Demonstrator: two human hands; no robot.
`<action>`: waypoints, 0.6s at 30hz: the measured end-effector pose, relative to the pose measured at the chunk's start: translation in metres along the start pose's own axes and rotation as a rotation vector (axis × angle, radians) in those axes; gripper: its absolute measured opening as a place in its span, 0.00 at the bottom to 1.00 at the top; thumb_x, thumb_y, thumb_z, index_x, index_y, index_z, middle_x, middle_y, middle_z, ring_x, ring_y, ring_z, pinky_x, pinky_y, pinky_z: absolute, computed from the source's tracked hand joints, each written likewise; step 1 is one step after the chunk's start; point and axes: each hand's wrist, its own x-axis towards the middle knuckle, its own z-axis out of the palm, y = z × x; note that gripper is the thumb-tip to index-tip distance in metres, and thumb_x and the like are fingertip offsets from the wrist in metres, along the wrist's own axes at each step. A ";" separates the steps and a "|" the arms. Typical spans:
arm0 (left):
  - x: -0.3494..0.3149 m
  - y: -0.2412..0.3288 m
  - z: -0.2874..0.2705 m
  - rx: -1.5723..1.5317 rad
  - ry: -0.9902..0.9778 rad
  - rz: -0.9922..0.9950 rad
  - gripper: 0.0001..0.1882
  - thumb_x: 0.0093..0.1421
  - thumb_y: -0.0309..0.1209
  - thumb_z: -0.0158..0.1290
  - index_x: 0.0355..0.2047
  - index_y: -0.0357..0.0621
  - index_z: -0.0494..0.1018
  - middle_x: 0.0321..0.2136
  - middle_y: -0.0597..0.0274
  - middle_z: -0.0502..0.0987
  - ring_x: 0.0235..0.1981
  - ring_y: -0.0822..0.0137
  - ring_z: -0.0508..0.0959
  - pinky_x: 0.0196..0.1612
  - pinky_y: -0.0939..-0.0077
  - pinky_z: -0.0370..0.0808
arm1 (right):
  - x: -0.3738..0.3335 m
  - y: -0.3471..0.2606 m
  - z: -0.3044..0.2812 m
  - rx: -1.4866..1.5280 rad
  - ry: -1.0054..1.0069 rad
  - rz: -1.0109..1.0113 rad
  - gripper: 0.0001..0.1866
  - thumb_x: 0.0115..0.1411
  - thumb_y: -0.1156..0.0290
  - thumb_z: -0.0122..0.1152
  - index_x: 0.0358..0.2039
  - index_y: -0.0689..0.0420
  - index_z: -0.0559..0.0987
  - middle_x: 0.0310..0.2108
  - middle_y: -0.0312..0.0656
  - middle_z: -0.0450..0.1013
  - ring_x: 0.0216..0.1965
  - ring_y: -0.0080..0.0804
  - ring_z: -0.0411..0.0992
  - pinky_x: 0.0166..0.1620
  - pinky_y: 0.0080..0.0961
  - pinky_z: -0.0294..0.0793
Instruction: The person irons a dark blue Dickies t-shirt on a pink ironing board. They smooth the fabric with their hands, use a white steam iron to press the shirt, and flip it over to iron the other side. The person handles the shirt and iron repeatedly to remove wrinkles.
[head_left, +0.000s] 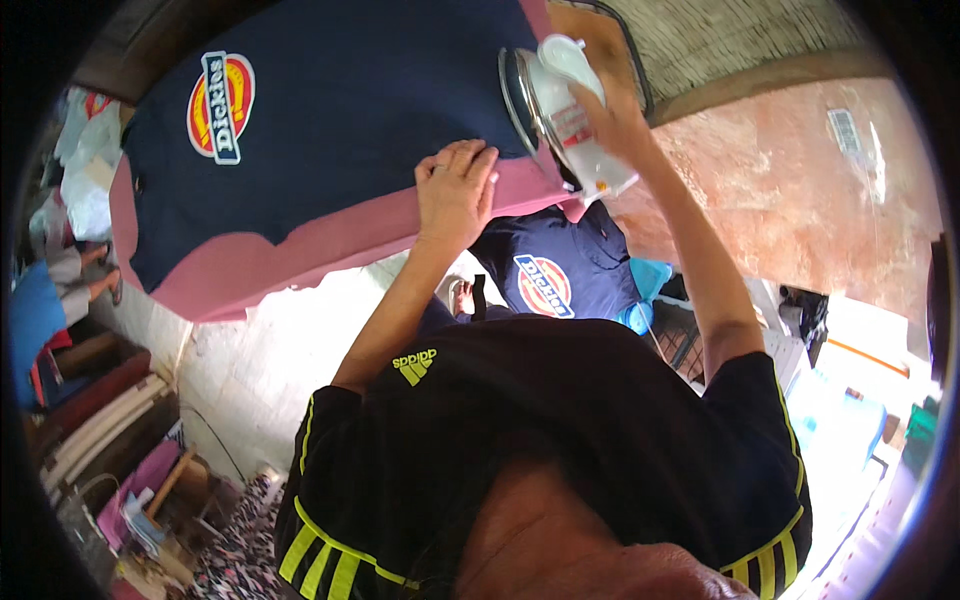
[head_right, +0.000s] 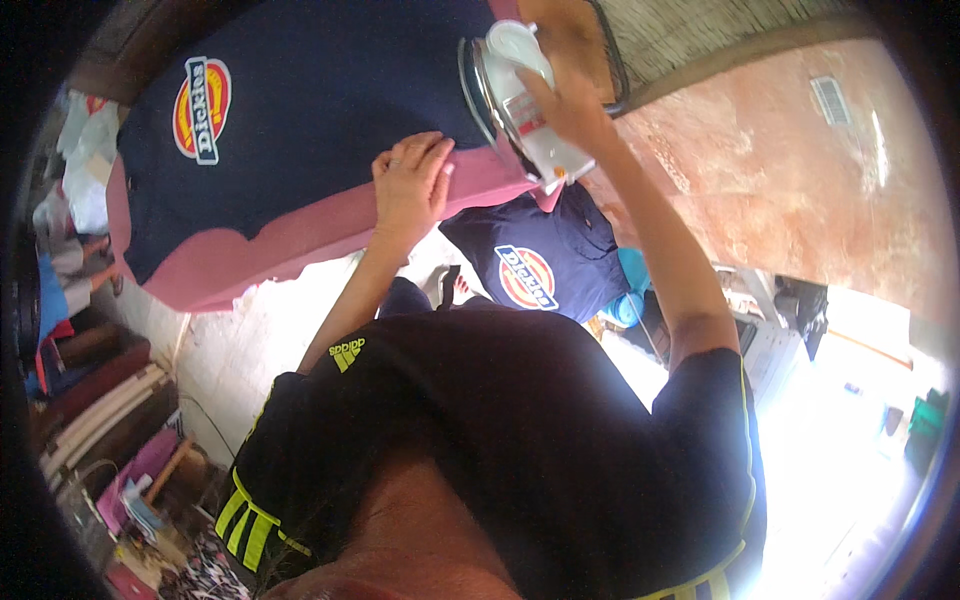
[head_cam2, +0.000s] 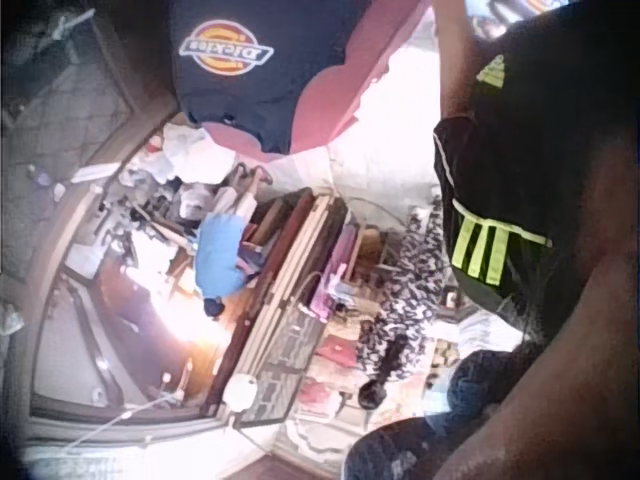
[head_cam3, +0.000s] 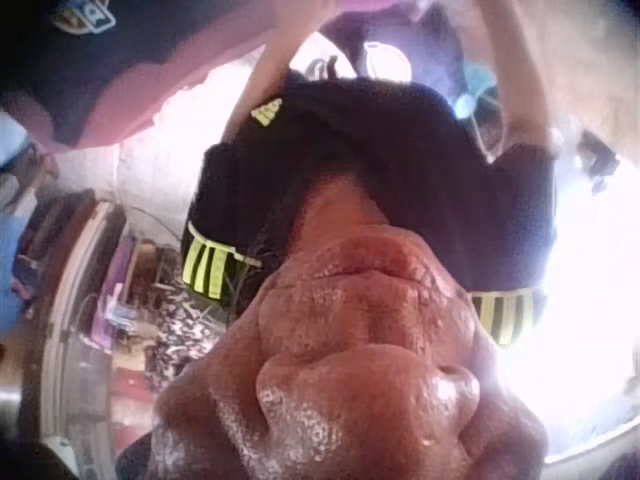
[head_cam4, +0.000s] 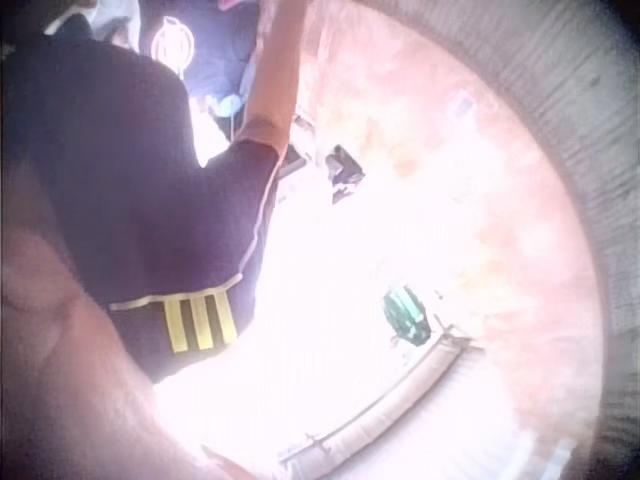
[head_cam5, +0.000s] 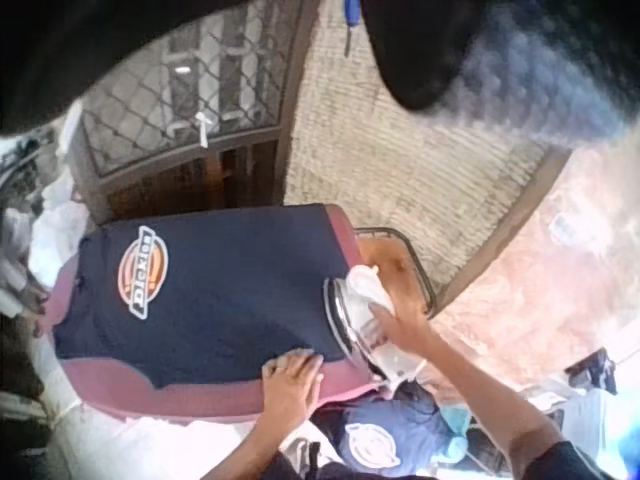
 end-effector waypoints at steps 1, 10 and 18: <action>-0.005 -0.005 -0.009 0.009 -0.013 -0.057 0.15 0.58 0.36 0.58 0.46 0.53 0.79 0.51 0.63 0.74 0.54 0.58 0.71 0.54 0.53 0.62 | 0.021 -0.001 0.005 0.056 -0.109 0.126 0.23 0.67 0.56 0.55 0.53 0.62 0.73 0.36 0.57 0.76 0.39 0.50 0.76 0.45 0.41 0.74; -0.068 -0.081 -0.110 0.510 0.285 -0.318 0.15 0.60 0.40 0.57 0.46 0.52 0.79 0.48 0.55 0.73 0.52 0.54 0.70 0.53 0.53 0.61 | 0.181 -0.054 0.056 0.213 -0.281 0.387 0.27 0.68 0.50 0.50 0.47 0.65 0.72 0.27 0.52 0.77 0.21 0.35 0.77 0.24 0.30 0.77; -0.099 -0.137 -0.140 0.576 0.555 -0.632 0.22 0.55 0.49 0.63 0.33 0.41 0.78 0.36 0.48 0.74 0.44 0.46 0.72 0.46 0.49 0.68 | 0.061 -0.066 0.036 0.212 -0.331 0.063 0.24 0.69 0.52 0.53 0.48 0.63 0.74 0.29 0.48 0.74 0.31 0.33 0.71 0.39 0.29 0.72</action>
